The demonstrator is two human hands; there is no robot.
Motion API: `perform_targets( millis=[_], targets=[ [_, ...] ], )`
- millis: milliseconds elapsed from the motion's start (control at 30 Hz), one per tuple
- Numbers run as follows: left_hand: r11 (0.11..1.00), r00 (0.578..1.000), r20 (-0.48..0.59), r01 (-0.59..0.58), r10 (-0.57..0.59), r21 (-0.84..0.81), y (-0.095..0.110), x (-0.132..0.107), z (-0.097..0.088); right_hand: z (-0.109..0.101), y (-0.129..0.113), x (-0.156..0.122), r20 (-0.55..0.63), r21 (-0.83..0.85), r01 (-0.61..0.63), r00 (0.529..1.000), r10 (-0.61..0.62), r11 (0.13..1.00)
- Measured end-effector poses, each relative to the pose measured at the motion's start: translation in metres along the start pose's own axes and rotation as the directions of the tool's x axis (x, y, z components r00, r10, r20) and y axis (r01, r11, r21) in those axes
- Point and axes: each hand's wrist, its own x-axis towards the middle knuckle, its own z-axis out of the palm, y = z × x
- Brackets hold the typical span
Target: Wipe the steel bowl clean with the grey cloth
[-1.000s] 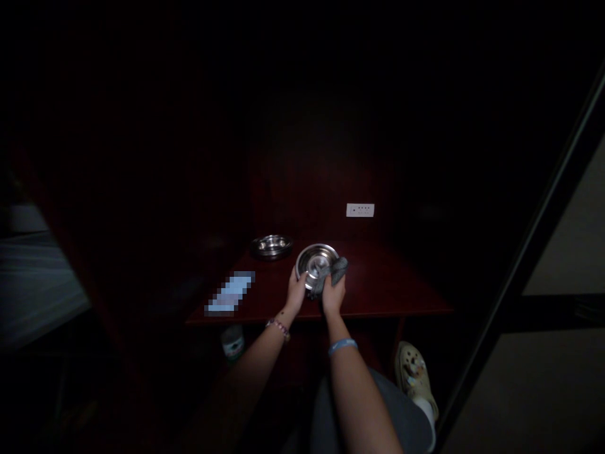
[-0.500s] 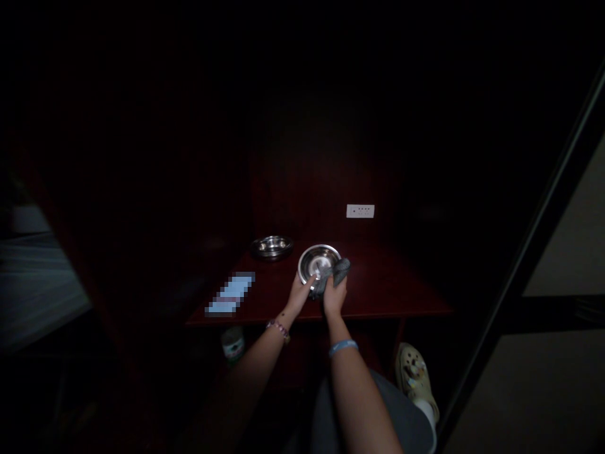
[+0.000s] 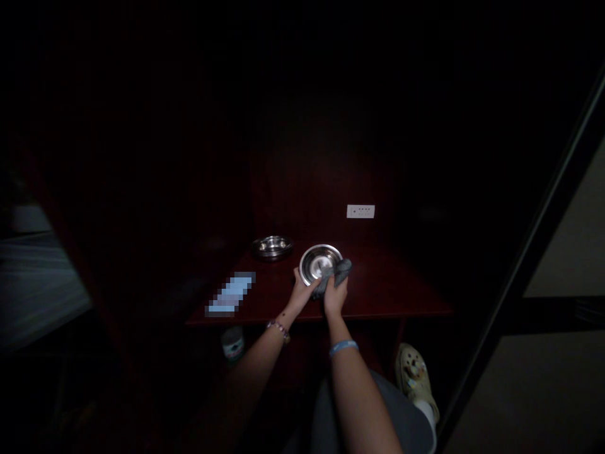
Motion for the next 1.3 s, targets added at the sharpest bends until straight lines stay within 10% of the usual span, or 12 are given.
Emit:
perform_targets(
  millis=[867, 1300],
  targets=[
    [0.987, 0.963, -0.236, 0.104, -0.129, -0.119, -0.009, 0.01, -0.007, 0.002, -0.003, -0.002, 0.061, -0.014, 0.025, 0.998, -0.024, 1.0],
    [0.988, 0.997, -0.058, 0.04, -0.049, -0.146, 0.007, -0.001, 0.002, 0.0, -0.002, -0.001, 0.02, -0.016, 0.03, 0.999, -0.03, 0.999]
  ],
)
